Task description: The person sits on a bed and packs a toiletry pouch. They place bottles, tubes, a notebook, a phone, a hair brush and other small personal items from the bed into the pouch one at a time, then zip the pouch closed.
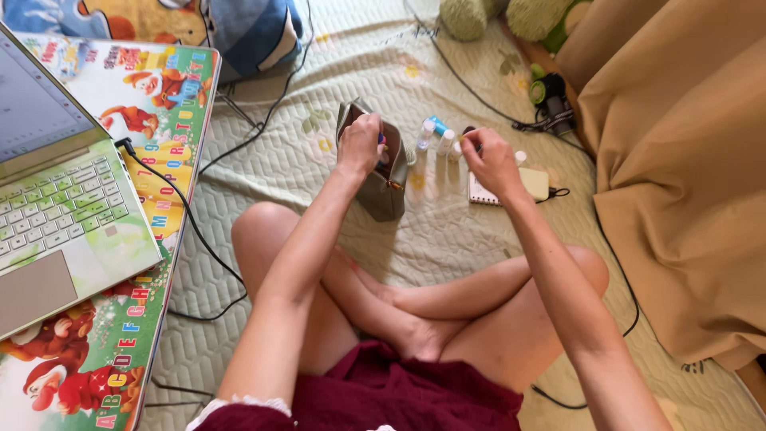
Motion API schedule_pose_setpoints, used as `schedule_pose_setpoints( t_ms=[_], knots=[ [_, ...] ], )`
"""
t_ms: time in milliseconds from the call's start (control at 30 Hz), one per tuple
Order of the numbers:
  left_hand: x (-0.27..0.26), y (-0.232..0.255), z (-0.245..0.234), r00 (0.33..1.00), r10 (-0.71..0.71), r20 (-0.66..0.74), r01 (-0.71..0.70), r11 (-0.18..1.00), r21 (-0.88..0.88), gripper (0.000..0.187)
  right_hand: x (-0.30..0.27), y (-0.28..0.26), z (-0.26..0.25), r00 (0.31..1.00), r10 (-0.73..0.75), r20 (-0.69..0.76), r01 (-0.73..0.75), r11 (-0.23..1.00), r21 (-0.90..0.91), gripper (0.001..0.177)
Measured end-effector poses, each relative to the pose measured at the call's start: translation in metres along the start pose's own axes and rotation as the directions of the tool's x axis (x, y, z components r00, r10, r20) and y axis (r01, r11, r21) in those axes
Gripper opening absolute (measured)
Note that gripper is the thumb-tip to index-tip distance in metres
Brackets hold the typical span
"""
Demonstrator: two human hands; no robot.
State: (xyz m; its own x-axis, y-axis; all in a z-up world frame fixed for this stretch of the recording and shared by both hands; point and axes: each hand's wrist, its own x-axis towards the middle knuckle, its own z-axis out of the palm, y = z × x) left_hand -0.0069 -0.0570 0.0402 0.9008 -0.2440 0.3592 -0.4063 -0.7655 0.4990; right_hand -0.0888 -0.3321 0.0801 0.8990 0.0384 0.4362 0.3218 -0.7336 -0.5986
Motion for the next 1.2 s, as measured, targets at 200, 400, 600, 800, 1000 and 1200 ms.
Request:
schedule_pose_setpoints(
  t_ms=[200, 400, 600, 800, 1000, 1200],
  knots=[
    [0.004, -0.004, -0.001, 0.999, -0.029, 0.044, 0.023, 0.992, 0.128, 0.054, -0.017, -0.031, -0.016, 0.994, -0.078, 0.080, 0.077, 0.997, 0.012, 0.021],
    [0.024, 0.022, -0.084, 0.985, 0.159, 0.072, -0.168, 0.975, 0.147, 0.053, -0.005, -0.046, -0.070, 0.979, -0.147, 0.140, 0.169, 0.973, -0.160, 0.023],
    [0.042, 0.050, -0.159, 0.973, 0.196, 0.124, -0.214, 0.965, 0.153, 0.055, 0.023, -0.070, -0.114, 0.936, -0.044, 0.348, 0.173, 0.921, -0.349, 0.035],
    [0.035, 0.047, -0.123, 0.988, 0.141, 0.068, -0.143, 0.990, 0.019, 0.059, 0.047, -0.076, -0.104, 0.889, 0.062, 0.454, 0.184, 0.859, -0.478, 0.044],
    [0.051, 0.019, -0.058, 0.984, 0.136, 0.114, -0.140, 0.990, 0.027, 0.060, 0.070, -0.033, -0.074, 0.786, 0.179, 0.592, 0.291, 0.738, -0.609, 0.054],
    [0.110, 0.000, -0.017, 0.987, 0.079, 0.138, -0.082, 0.997, 0.014, 0.057, 0.130, 0.034, -0.019, 0.762, 0.272, 0.587, 0.242, 0.722, -0.648, 0.058]
  ],
)
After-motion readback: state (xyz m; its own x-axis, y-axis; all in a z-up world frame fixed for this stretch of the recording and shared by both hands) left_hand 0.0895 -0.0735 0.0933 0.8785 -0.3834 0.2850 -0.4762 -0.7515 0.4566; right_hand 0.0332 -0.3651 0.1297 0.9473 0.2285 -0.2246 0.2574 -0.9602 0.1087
